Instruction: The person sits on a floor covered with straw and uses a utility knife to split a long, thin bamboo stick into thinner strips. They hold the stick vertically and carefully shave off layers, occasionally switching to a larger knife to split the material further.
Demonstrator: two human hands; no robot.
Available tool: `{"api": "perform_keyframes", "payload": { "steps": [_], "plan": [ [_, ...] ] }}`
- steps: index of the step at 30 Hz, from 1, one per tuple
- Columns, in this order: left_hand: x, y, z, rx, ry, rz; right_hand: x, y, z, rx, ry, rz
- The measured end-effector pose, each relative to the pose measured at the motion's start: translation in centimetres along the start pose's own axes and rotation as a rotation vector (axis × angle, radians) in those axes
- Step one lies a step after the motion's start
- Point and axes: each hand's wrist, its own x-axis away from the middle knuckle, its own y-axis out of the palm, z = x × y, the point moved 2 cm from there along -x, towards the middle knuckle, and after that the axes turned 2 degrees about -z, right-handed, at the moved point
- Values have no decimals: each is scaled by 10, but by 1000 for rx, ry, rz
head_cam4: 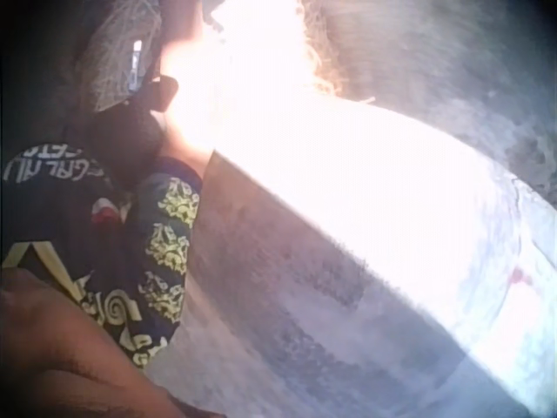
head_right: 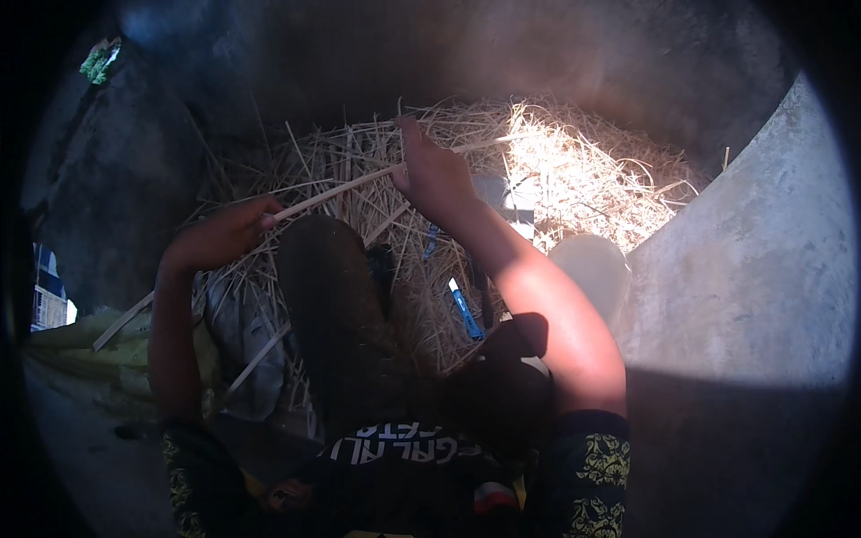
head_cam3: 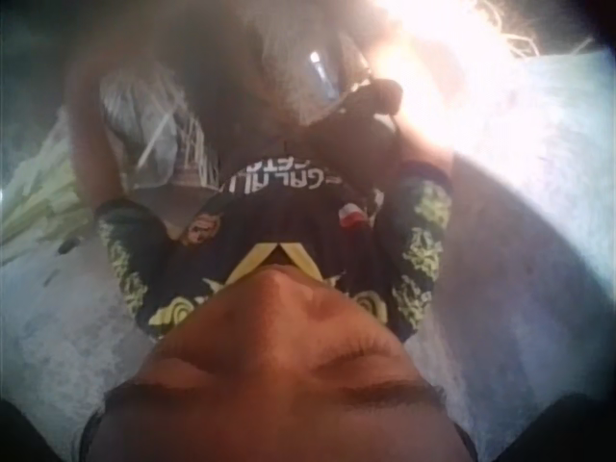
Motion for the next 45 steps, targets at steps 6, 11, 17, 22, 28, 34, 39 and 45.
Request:
{"api": "perform_keyframes", "payload": {
  "steps": [6,11,17,22,28,34,39,45],
  "plan": [
    [18,-29,41,-41,-243,95,-12,15,-4,116,-293,37],
    [42,-35,94,-728,312,1059,-34,19,2,167,-251,72],
    [50,-7,60,-19,705,2104,-57,45,-8,-96,-219,76],
    [-33,-44,59,811,584,1666,-58,41,2,-113,-238,76],
    [-60,-77,97,1201,1107,930,-62,27,-14,-210,-351,39],
    [-86,-105,129,1433,1012,900,-60,0,-17,-236,-241,-40],
    [-145,-96,119,1427,992,968,-57,7,-1,-59,-112,-64],
    [-159,-95,116,1332,1012,1059,-42,-1,13,-56,184,-76]
  ]
}}
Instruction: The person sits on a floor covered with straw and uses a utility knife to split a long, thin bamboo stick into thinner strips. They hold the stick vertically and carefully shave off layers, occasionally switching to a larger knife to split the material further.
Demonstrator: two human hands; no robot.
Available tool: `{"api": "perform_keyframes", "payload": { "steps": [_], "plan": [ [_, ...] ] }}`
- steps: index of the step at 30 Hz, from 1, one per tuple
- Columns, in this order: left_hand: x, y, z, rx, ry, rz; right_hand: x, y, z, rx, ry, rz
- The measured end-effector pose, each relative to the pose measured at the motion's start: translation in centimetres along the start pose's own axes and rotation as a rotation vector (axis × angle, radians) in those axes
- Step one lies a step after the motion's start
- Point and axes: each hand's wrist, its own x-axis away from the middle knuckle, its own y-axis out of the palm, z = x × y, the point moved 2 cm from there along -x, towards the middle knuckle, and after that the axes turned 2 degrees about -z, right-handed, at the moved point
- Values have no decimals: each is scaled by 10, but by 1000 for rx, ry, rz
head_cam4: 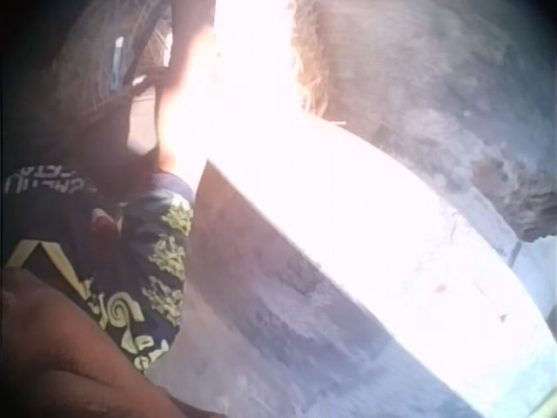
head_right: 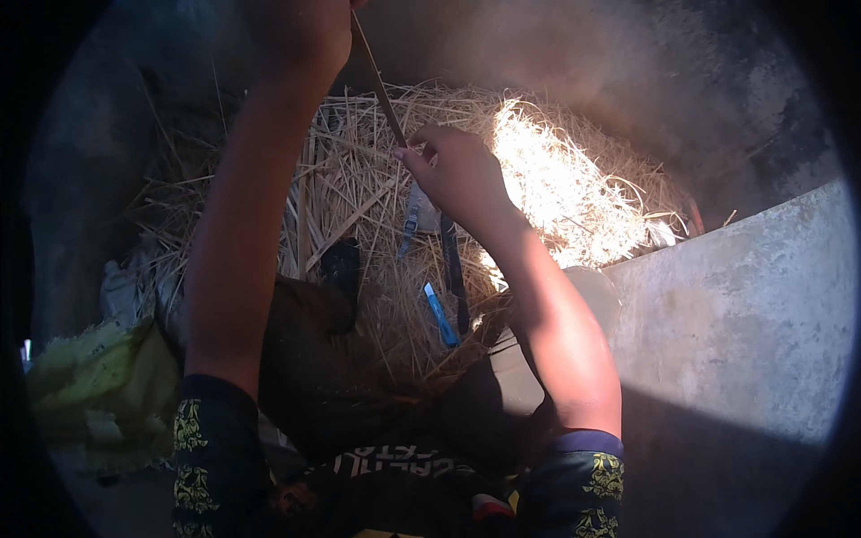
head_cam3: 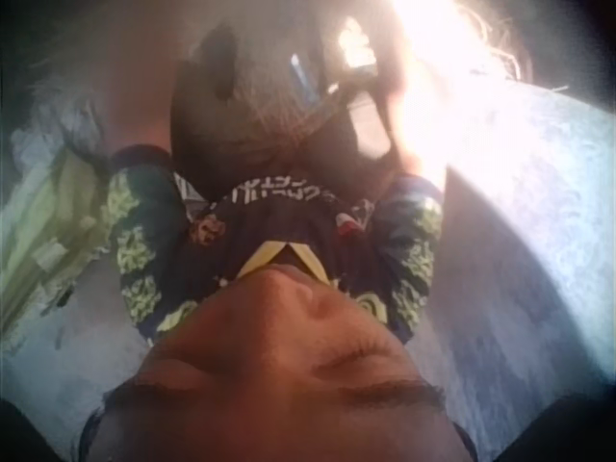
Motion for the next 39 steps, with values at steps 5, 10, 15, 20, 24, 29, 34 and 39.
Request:
{"api": "perform_keyframes", "payload": {
  "steps": [5,10,15,20,24,29,34,39],
  "plan": [
    [-7,-22,3,-121,-1,124,37,30,78,216,274,-263],
    [-22,-22,-2,28,-125,66,141,132,180,-114,1085,-589],
    [-9,-17,-2,56,-17,-63,240,228,186,290,1059,-123],
    [-20,4,-18,-102,128,67,238,206,199,10,915,-200],
    [-34,4,-34,-314,235,246,203,154,170,-186,898,-219],
    [-42,-1,-42,-320,295,233,167,79,101,-370,1067,-100],
    [-30,18,-39,-272,294,187,151,55,34,-417,619,499],
    [-22,24,-26,-259,150,171,156,101,48,-300,604,206]
  ]
}}
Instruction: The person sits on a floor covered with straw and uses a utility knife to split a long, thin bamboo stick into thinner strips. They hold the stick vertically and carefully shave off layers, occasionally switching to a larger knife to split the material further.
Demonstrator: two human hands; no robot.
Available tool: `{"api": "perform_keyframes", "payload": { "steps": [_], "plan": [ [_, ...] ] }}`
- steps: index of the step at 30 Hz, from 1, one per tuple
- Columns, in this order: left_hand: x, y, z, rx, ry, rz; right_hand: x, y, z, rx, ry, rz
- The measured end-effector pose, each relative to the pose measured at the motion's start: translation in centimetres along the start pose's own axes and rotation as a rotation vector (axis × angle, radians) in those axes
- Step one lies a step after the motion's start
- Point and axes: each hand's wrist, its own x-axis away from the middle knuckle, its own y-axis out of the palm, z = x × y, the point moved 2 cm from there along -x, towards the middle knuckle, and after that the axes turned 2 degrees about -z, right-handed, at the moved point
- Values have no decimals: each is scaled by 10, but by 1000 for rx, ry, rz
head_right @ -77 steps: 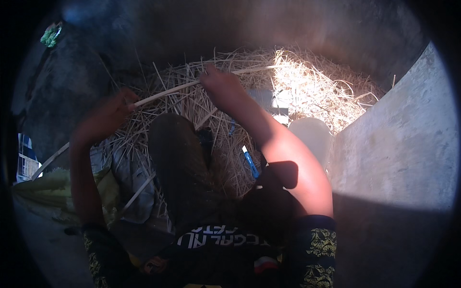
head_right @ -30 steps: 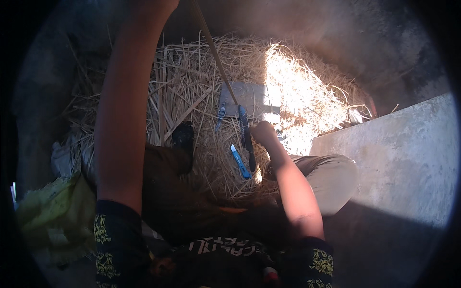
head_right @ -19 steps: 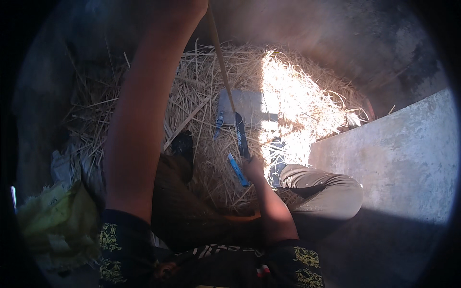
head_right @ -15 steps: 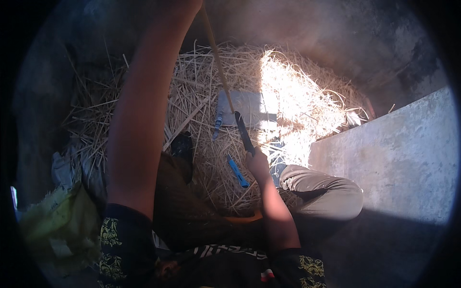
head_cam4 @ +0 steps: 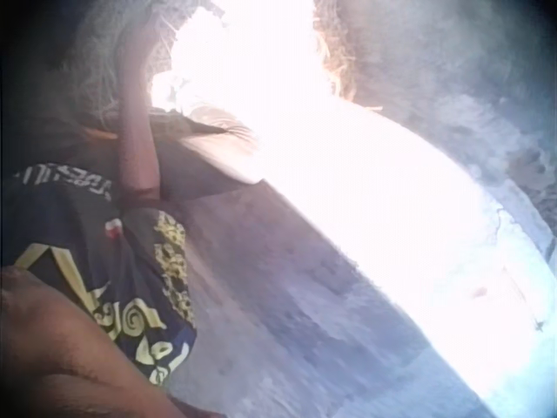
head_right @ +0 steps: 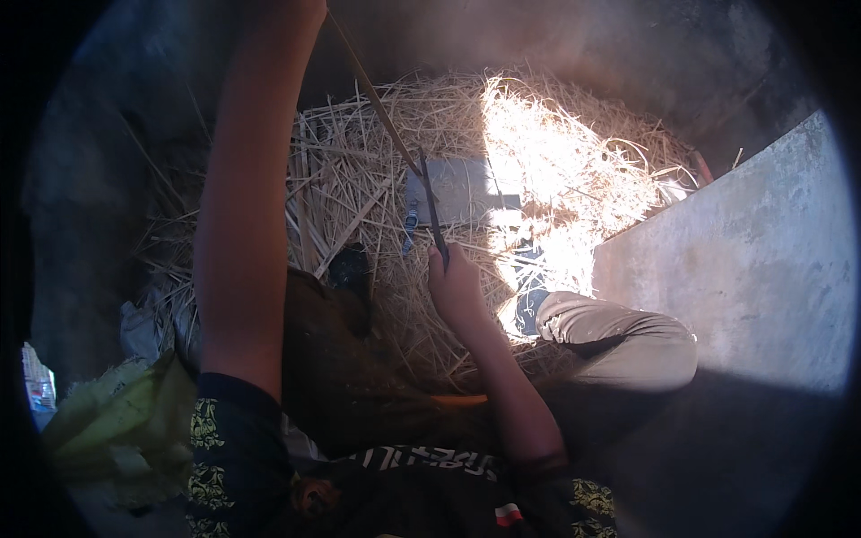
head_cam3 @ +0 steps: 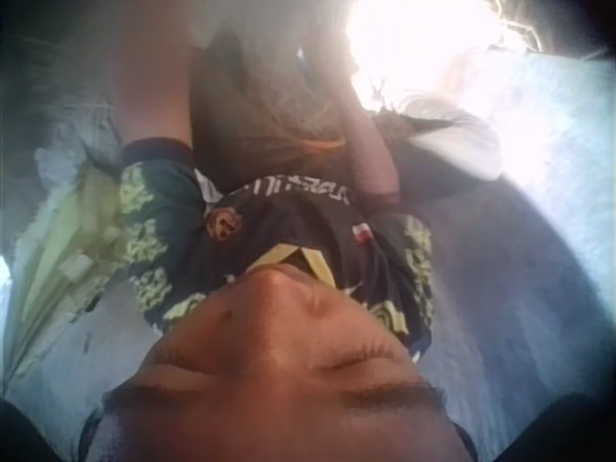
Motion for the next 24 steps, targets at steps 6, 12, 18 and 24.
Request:
{"api": "perform_keyframes", "payload": {
  "steps": [6,12,18,24],
  "plan": [
    [9,-9,12,28,-61,80,6,-20,-20,-172,38,79],
    [3,-7,4,206,-118,52,10,-2,-24,-223,-46,123],
    [9,-13,12,174,-92,40,12,-34,-49,-180,-7,0],
    [14,3,19,171,-117,65,12,-8,-24,-177,-67,146]
  ]
}}
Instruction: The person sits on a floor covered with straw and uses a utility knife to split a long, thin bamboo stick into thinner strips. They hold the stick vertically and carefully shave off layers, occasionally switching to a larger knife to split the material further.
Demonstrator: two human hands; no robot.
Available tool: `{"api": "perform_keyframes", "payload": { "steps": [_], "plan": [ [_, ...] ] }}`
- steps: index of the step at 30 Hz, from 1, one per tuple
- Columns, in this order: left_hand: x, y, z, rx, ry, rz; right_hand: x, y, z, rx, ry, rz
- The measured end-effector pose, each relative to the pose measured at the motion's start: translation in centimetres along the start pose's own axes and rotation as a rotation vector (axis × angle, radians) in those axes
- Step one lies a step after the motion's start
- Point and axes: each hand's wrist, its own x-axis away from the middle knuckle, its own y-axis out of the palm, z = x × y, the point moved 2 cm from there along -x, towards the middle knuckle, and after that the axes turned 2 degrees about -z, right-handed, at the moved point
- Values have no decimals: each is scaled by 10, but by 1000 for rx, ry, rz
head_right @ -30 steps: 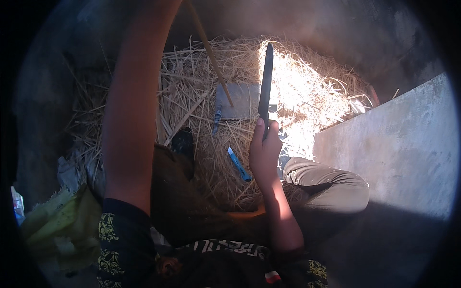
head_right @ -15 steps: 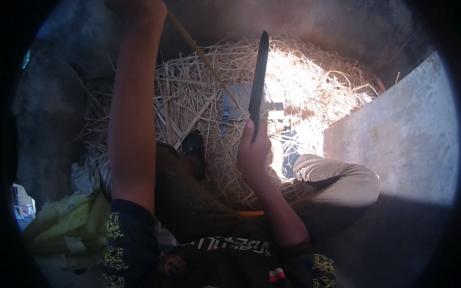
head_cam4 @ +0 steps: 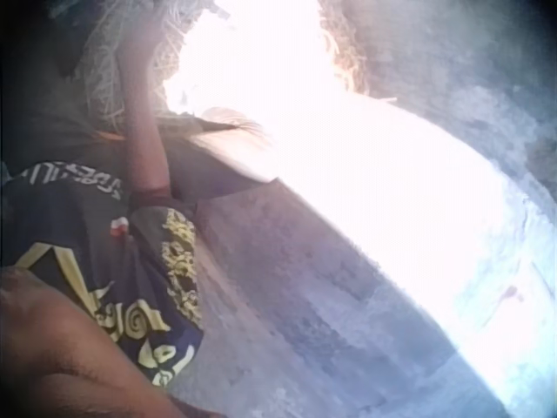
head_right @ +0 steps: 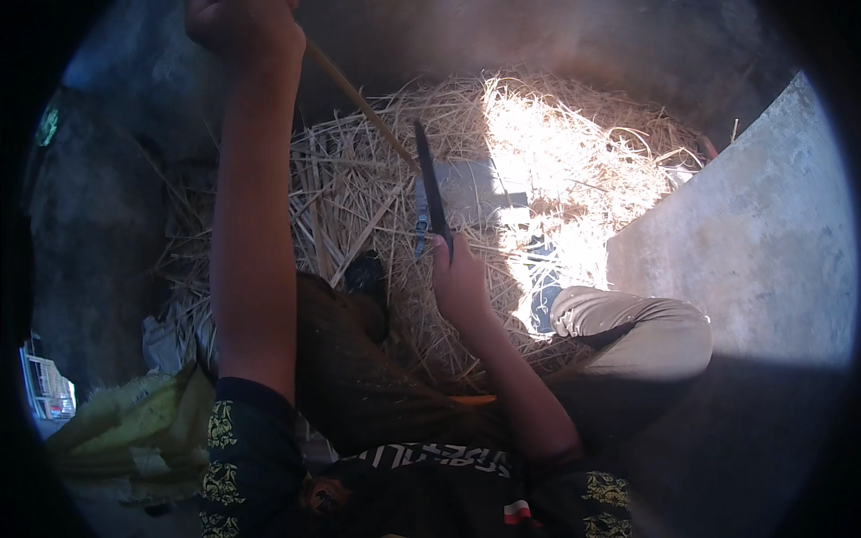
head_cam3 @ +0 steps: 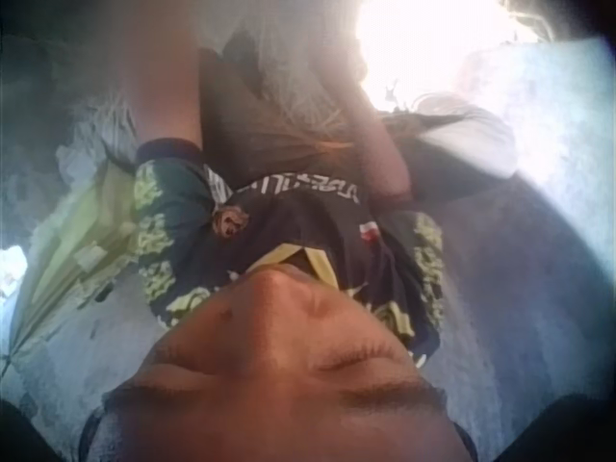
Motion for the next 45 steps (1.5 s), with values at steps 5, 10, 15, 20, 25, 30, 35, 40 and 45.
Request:
{"api": "perform_keyframes", "payload": {
  "steps": [5,10,15,20,25,30,35,40,45],
  "plan": [
    [0,-11,3,-45,64,25,-12,-8,13,-2,79,-46],
    [-6,-16,-4,7,61,56,-1,3,1,-464,34,187],
    [-2,-17,3,-48,45,61,-16,13,51,84,167,-177],
    [3,-18,4,16,119,-1,-10,-7,-5,-252,112,16],
    [0,-16,6,-4,46,58,-6,16,27,-80,186,-101],
    [-1,-30,5,-51,54,44,-15,-2,12,-83,219,-109],
    [-24,-49,-9,16,-8,-51,1,10,11,-423,123,109],
    [-26,-61,-6,-33,6,-85,-8,22,47,129,181,-145],
    [-22,-66,1,-33,12,-7,-3,10,3,-359,81,48]
  ]
}}
